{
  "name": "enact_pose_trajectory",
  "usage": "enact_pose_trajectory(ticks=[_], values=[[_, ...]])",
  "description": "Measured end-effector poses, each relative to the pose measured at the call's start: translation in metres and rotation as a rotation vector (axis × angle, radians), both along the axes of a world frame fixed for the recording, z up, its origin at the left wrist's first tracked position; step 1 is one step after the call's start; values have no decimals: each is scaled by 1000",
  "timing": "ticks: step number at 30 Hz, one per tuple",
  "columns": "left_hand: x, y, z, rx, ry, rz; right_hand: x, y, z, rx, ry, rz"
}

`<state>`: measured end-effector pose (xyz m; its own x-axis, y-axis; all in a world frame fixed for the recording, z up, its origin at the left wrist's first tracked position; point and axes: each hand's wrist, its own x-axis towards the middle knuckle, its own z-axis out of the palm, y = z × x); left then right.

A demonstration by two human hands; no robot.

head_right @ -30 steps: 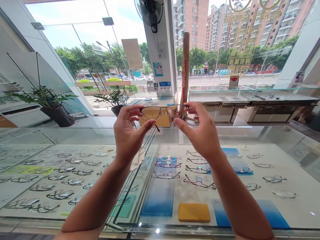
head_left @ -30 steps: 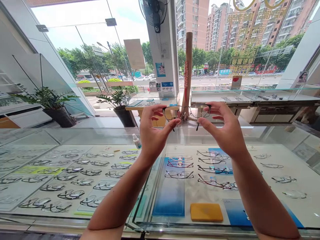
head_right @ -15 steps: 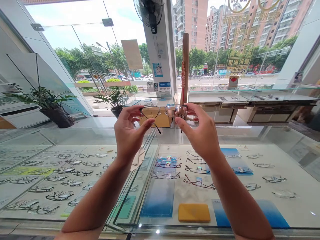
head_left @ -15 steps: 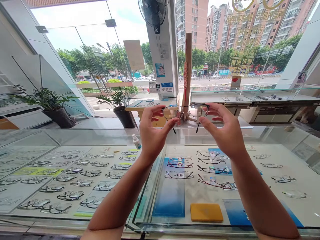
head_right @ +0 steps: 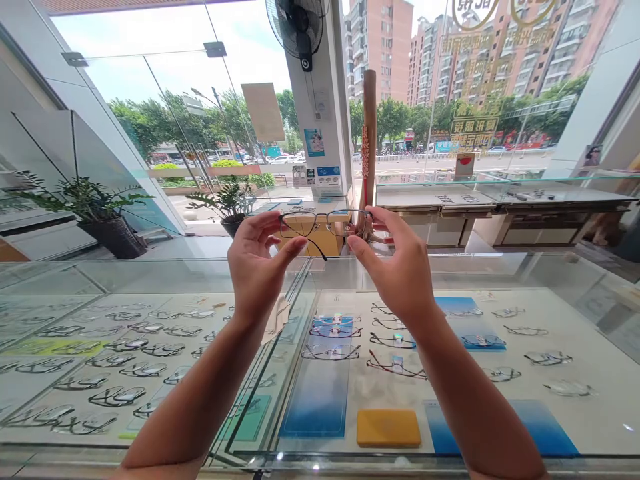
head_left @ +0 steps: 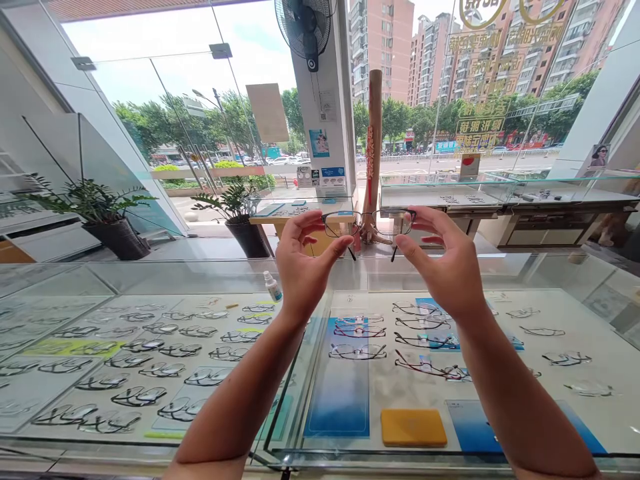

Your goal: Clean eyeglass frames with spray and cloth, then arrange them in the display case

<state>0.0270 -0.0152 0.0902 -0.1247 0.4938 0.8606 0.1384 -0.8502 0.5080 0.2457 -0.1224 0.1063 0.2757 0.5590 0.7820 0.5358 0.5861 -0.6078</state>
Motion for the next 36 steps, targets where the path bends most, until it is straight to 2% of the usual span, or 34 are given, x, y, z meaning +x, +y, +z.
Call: enact_pose_trajectory(ticks=[15, 36], values=[[1, -5, 4, -61, -45, -48, 1, 1, -3, 69, -45, -54], [-1, -2, 5, -53, 5, -6, 3, 3, -6, 131, -125, -110]])
